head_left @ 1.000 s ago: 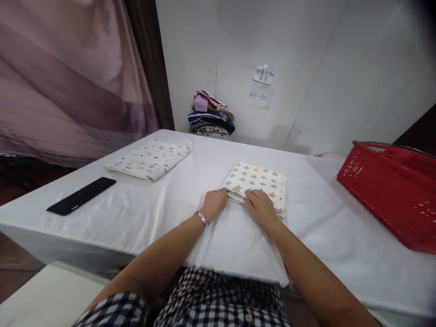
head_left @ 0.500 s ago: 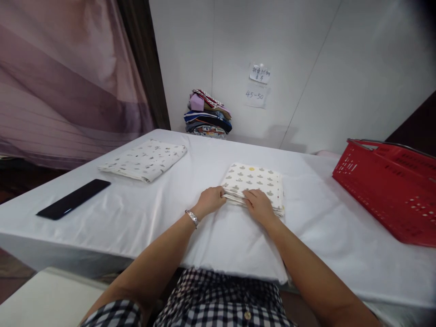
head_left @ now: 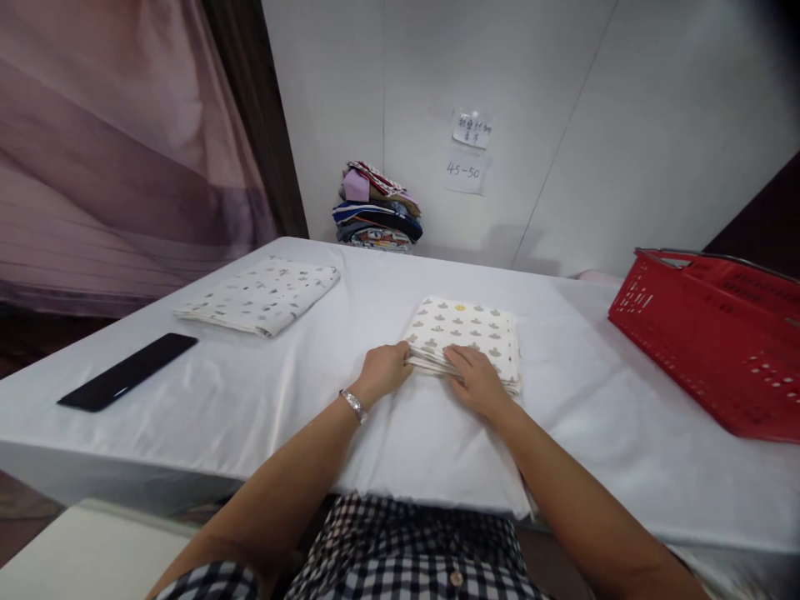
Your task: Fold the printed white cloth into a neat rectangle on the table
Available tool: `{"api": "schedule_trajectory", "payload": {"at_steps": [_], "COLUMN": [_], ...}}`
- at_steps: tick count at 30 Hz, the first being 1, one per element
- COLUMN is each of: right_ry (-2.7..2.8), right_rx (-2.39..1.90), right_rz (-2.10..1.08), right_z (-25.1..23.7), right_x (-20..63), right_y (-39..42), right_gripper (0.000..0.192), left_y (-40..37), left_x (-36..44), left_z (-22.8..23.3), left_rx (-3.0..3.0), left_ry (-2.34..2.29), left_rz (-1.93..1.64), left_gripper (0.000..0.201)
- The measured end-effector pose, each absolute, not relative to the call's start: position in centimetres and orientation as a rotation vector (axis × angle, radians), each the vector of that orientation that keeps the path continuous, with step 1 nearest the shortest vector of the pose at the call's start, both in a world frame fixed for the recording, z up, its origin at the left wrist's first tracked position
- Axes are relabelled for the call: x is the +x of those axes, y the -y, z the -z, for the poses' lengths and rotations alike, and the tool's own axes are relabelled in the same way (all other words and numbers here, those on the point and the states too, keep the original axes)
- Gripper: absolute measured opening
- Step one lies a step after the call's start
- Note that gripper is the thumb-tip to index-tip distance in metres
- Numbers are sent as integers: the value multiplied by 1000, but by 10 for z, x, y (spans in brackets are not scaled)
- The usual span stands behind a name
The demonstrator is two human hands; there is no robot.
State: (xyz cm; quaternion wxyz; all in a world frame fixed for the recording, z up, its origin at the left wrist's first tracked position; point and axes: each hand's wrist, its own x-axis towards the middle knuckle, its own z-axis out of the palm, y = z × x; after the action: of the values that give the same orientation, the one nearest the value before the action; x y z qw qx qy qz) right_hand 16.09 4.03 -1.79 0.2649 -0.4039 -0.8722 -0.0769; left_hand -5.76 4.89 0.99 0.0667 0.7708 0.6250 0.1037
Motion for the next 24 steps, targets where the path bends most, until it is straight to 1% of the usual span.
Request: {"api": "schedule_trajectory", "payload": {"at_steps": [4,7,11,16,24], "right_ry": [2328,2306,2268,2293,2307], "right_rx": [-1004,-1031,-1170,-1230,-1160], "right_rz": [289,336,395,423,392], "right_z": [18,20,22,22,26], "right_x": [157,155,154,152,153], "right_y": [-31,-29,-32,-35,-40], "right_gripper": [29,22,22,19,20], "left_y": [-52,-54,-54,-53,-52], "left_x": [-61,-63,-65,-64,-63], "left_z": [-7,-3,-2,-2,-3], "left_rx": [2323,2339,2365,2380,2363], "left_ry": [-1870,-1838,-1806,-1793,-1781], "left_rz": [-361,-387,-379,-408,-484], "left_gripper": [8,7,8,9,9]}}
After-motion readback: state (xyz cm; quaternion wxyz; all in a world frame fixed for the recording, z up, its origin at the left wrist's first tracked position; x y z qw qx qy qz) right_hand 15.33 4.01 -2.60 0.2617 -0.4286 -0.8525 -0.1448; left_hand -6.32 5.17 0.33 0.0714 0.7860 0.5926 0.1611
